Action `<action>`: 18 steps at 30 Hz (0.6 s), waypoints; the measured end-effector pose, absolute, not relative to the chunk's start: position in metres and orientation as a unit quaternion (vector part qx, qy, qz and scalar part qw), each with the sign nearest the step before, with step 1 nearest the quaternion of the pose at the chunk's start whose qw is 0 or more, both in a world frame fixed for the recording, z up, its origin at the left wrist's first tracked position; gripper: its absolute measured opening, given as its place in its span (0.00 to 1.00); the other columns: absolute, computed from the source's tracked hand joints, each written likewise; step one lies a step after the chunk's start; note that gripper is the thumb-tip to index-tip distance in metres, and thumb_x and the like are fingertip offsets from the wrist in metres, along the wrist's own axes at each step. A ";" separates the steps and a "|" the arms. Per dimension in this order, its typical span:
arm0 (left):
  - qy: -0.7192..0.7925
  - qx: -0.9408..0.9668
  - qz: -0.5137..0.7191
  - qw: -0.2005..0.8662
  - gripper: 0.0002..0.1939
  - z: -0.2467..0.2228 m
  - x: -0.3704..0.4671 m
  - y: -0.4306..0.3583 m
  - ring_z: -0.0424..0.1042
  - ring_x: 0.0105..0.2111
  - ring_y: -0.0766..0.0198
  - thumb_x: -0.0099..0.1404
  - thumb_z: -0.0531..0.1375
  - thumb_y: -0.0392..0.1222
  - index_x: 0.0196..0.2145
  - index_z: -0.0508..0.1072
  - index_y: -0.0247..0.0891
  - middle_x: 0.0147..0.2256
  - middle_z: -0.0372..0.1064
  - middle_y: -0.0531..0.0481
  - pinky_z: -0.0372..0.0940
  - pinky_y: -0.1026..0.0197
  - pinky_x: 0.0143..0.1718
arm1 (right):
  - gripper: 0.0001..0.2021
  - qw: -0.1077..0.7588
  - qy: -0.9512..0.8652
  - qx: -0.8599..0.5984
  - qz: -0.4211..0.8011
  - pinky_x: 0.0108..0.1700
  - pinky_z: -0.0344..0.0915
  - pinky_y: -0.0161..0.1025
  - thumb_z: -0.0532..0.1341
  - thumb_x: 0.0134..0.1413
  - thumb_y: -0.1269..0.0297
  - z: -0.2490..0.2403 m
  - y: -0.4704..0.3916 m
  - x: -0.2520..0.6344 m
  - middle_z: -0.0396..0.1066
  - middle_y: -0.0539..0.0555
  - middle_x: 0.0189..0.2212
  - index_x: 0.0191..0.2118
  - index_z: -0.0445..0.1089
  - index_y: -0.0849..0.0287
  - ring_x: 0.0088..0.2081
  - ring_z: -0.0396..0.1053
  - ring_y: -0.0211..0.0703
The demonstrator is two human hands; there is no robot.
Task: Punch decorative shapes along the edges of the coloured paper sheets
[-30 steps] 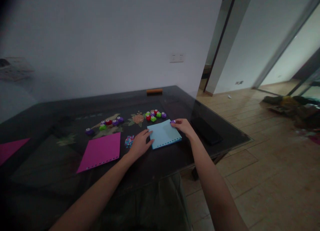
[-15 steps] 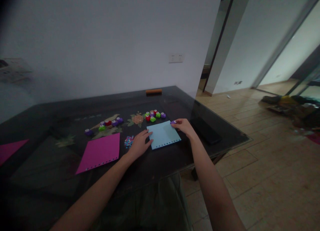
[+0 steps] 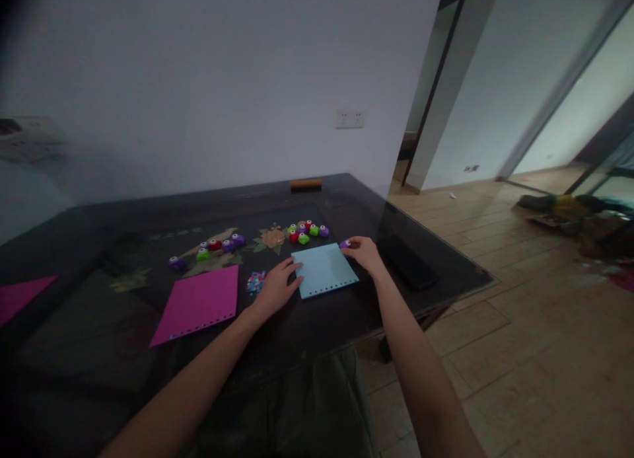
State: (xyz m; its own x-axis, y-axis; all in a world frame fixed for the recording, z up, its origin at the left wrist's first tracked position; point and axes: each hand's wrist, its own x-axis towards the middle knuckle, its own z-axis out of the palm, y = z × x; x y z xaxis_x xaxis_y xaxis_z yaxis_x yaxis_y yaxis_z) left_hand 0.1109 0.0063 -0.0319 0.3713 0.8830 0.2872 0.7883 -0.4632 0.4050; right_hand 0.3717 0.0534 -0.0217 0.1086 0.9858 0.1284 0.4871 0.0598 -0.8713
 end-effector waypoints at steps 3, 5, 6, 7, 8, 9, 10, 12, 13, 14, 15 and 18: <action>0.505 0.821 0.244 0.104 0.18 -0.033 0.111 0.006 0.61 0.54 0.56 0.62 0.55 0.42 0.50 0.69 0.36 0.55 0.60 0.40 0.55 0.54 0.55 | 0.16 0.417 -0.615 -0.617 0.260 0.36 0.66 0.38 0.66 0.38 0.64 -0.020 0.053 0.372 0.74 0.56 0.32 0.37 0.72 0.63 0.33 0.71 0.44; 0.503 0.821 0.251 0.105 0.18 -0.033 0.111 0.006 0.61 0.54 0.56 0.62 0.55 0.42 0.50 0.69 0.37 0.55 0.60 0.40 0.54 0.54 0.56 | 0.16 0.421 -0.620 -0.616 0.241 0.38 0.66 0.39 0.66 0.37 0.65 -0.017 0.052 0.371 0.74 0.56 0.33 0.38 0.72 0.62 0.34 0.71 0.44; 0.502 0.820 0.254 0.106 0.18 -0.033 0.111 0.006 0.61 0.54 0.57 0.62 0.55 0.42 0.50 0.69 0.37 0.55 0.60 0.41 0.54 0.54 0.56 | 0.16 0.424 -0.622 -0.615 0.235 0.39 0.66 0.39 0.66 0.37 0.66 -0.016 0.052 0.370 0.74 0.56 0.33 0.38 0.72 0.62 0.34 0.71 0.44; 0.502 0.819 0.257 0.107 0.18 -0.034 0.111 0.006 0.61 0.54 0.57 0.62 0.55 0.41 0.49 0.69 0.37 0.55 0.60 0.41 0.54 0.54 0.56 | 0.17 0.428 -0.623 -0.613 0.231 0.40 0.66 0.40 0.66 0.37 0.66 -0.015 0.051 0.369 0.74 0.56 0.34 0.39 0.72 0.62 0.35 0.71 0.44; 0.502 0.818 0.260 0.108 0.18 -0.034 0.111 0.006 0.60 0.54 0.57 0.62 0.55 0.41 0.49 0.69 0.38 0.55 0.60 0.42 0.54 0.55 0.56 | 0.17 0.431 -0.626 -0.609 0.227 0.40 0.66 0.40 0.66 0.37 0.67 -0.014 0.052 0.367 0.74 0.56 0.34 0.39 0.72 0.62 0.35 0.71 0.44; 0.502 0.816 0.264 0.110 0.17 -0.035 0.111 0.006 0.60 0.54 0.57 0.62 0.55 0.41 0.49 0.69 0.38 0.55 0.60 0.42 0.54 0.55 0.56 | 0.17 0.434 -0.631 -0.603 0.224 0.41 0.66 0.40 0.66 0.37 0.67 -0.014 0.052 0.365 0.74 0.56 0.35 0.39 0.72 0.62 0.36 0.71 0.44; 0.502 0.814 0.269 0.110 0.17 -0.035 0.111 0.007 0.60 0.54 0.57 0.62 0.55 0.40 0.49 0.69 0.38 0.55 0.60 0.43 0.54 0.54 0.56 | 0.17 0.435 -0.638 -0.597 0.219 0.42 0.66 0.40 0.66 0.38 0.67 -0.013 0.053 0.363 0.74 0.56 0.35 0.39 0.72 0.62 0.36 0.71 0.44; 0.500 0.810 0.284 0.111 0.17 -0.036 0.111 0.007 0.60 0.54 0.57 0.61 0.55 0.39 0.48 0.69 0.38 0.54 0.61 0.43 0.54 0.54 0.56 | 0.17 0.438 -0.646 -0.588 0.213 0.43 0.66 0.40 0.65 0.38 0.67 -0.011 0.056 0.360 0.74 0.56 0.36 0.39 0.72 0.62 0.37 0.71 0.44; 0.499 0.808 0.292 0.112 0.17 -0.036 0.111 0.008 0.60 0.54 0.57 0.61 0.55 0.39 0.48 0.69 0.38 0.54 0.61 0.43 0.54 0.53 0.56 | 0.17 0.440 -0.646 -0.587 0.211 0.43 0.65 0.40 0.65 0.38 0.67 -0.009 0.058 0.359 0.74 0.56 0.36 0.39 0.72 0.62 0.37 0.71 0.44; 0.498 0.805 0.301 0.114 0.16 -0.036 0.111 0.008 0.60 0.54 0.58 0.61 0.55 0.38 0.48 0.69 0.38 0.53 0.61 0.43 0.55 0.53 0.55 | 0.17 0.444 -0.645 -0.585 0.210 0.43 0.65 0.40 0.65 0.38 0.67 -0.006 0.061 0.357 0.74 0.56 0.36 0.39 0.72 0.62 0.37 0.71 0.44; 0.497 0.802 0.309 0.117 0.16 -0.035 0.111 0.008 0.60 0.54 0.58 0.61 0.55 0.38 0.47 0.69 0.39 0.53 0.62 0.44 0.55 0.53 0.55 | 0.17 0.448 -0.645 -0.584 0.209 0.43 0.66 0.40 0.65 0.38 0.67 -0.004 0.064 0.356 0.74 0.56 0.35 0.40 0.72 0.62 0.37 0.71 0.44; 0.497 0.792 0.330 0.127 0.16 -0.034 0.110 0.008 0.61 0.53 0.58 0.60 0.56 0.36 0.46 0.70 0.39 0.52 0.62 0.44 0.56 0.53 0.54 | 0.17 0.442 -0.660 -0.573 0.203 0.42 0.65 0.39 0.66 0.38 0.65 0.005 0.076 0.349 0.74 0.55 0.36 0.39 0.71 0.61 0.36 0.71 0.43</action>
